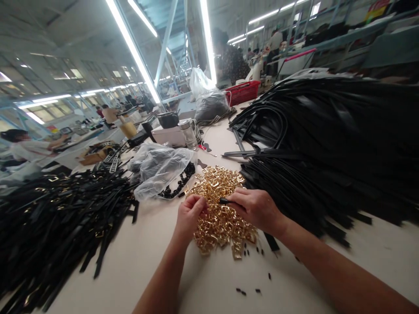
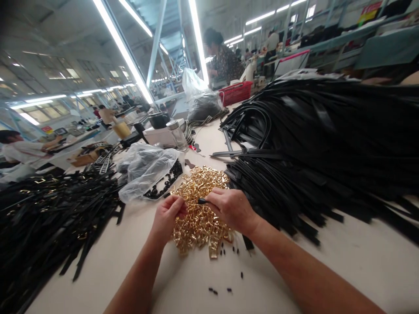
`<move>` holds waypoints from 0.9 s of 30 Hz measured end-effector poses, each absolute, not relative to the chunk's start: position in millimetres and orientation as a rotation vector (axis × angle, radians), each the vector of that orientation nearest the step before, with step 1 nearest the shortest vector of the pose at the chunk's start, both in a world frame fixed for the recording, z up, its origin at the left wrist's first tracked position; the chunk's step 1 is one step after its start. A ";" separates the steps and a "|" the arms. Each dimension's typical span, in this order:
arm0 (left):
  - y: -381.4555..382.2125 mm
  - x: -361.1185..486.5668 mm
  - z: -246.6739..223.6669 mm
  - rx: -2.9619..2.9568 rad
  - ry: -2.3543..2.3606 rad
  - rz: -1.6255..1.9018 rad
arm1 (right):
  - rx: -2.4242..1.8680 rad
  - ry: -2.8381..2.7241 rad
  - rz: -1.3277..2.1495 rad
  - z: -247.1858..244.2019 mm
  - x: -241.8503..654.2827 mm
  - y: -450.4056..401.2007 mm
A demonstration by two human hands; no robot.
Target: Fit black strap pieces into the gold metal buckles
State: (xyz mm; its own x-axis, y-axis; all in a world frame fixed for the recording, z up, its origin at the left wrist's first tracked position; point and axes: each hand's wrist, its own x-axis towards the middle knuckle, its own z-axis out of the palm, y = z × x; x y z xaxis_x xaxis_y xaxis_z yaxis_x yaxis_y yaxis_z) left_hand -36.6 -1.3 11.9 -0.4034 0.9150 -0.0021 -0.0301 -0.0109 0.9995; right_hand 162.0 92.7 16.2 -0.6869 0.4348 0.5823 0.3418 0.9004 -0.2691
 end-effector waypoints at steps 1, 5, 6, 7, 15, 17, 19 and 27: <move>-1.3 -44.7 11.9 0.991 1.535 1.548 | -0.572 -2.387 0.156 16.5 163.0 94.7; -1.8 -80.3 6.0 1.114 1.763 1.513 | -0.585 -2.381 0.002 21.7 168.4 96.8; -1.4 -88.7 5.0 1.170 1.829 1.457 | -0.574 -2.367 -0.041 24.3 170.2 95.8; -0.4 -96.5 5.0 1.238 1.899 1.382 | -0.560 -2.345 -0.082 27.4 172.1 94.5; 54.2 -133.0 29.7 1.633 2.204 0.720 | -0.637 -2.286 -0.246 31.9 176.5 97.1; 77.2 -135.3 29.2 1.691 2.231 0.566 | -0.659 -2.324 -0.221 24.9 173.2 100.7; 97.9 -135.6 25.2 1.732 2.250 0.431 | -0.682 -2.360 -0.197 18.6 170.3 103.8; 122.9 -134.5 8.7 1.898 2.231 0.140 | -0.801 -2.439 -0.118 9.7 167.8 109.4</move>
